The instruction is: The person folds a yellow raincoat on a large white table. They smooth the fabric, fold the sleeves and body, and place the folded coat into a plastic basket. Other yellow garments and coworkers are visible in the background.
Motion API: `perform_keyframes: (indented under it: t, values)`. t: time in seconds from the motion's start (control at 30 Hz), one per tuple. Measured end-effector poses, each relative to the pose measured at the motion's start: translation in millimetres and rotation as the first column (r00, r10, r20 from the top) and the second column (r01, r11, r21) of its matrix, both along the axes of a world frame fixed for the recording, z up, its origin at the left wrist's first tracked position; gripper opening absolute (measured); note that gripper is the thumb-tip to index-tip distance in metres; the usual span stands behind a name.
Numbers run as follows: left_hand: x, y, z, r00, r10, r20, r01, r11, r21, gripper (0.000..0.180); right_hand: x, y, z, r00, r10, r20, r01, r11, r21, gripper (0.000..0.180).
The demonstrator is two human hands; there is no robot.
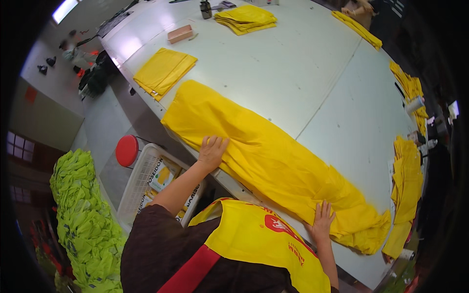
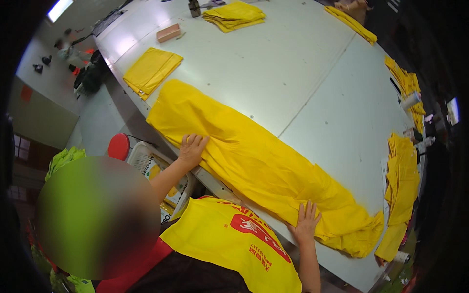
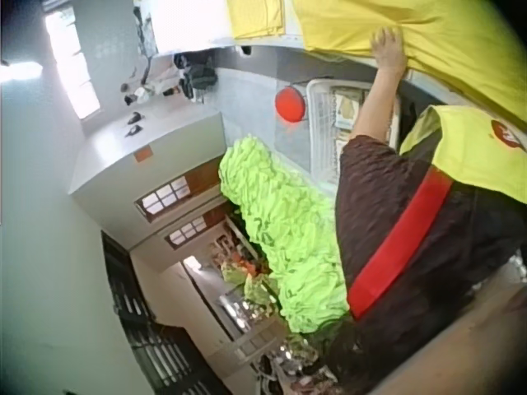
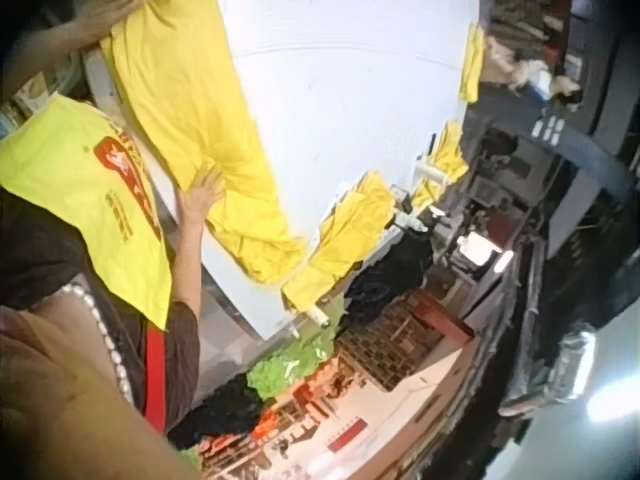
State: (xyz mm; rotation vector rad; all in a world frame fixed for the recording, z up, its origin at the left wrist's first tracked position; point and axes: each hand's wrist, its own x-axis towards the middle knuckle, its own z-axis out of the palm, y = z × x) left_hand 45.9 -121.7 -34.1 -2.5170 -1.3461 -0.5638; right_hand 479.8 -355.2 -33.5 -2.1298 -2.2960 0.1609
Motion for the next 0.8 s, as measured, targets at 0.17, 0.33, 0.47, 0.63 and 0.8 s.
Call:
perform_keyframes:
  t: [0.17, 0.33, 0.47, 0.63, 0.8]
  values:
    - [17.8, 20.3, -11.3, 0.987, -0.094, 0.134, 0.104, 0.992, -0.069, 0.035, 22.6, 5.7, 1.3, 1.000, -0.031, 0.000, 0.031, 0.999, 0.018, 0.084]
    - [-14.8, 53.5, -2.9, 0.992, -0.074, 0.105, 0.086, 0.989, -0.120, 0.048, 45.4, 0.1, 10.6, 0.996, -0.080, 0.031, 0.082, 0.993, -0.083, 0.082]
    - [-129.2, 111.2, -43.3, 0.960, 0.275, -0.042, -0.275, 0.961, 0.007, 0.048, 48.6, 3.3, 16.4, 0.991, -0.133, 0.015, 0.134, 0.985, -0.112, 0.082]
    - [-159.6, 145.7, 30.7, 0.757, 0.525, -0.389, -0.640, 0.716, -0.278, 0.035, 14.4, 17.0, 67.2, 0.962, -0.238, 0.136, 0.271, 0.900, -0.340, 0.077]
    - [-93.5, 169.2, 36.1, 0.887, 0.160, 0.433, -0.079, 0.977, -0.200, 0.032, -91.2, 124.4, 131.3, 0.993, -0.104, -0.053, 0.084, 0.955, -0.286, 0.048]
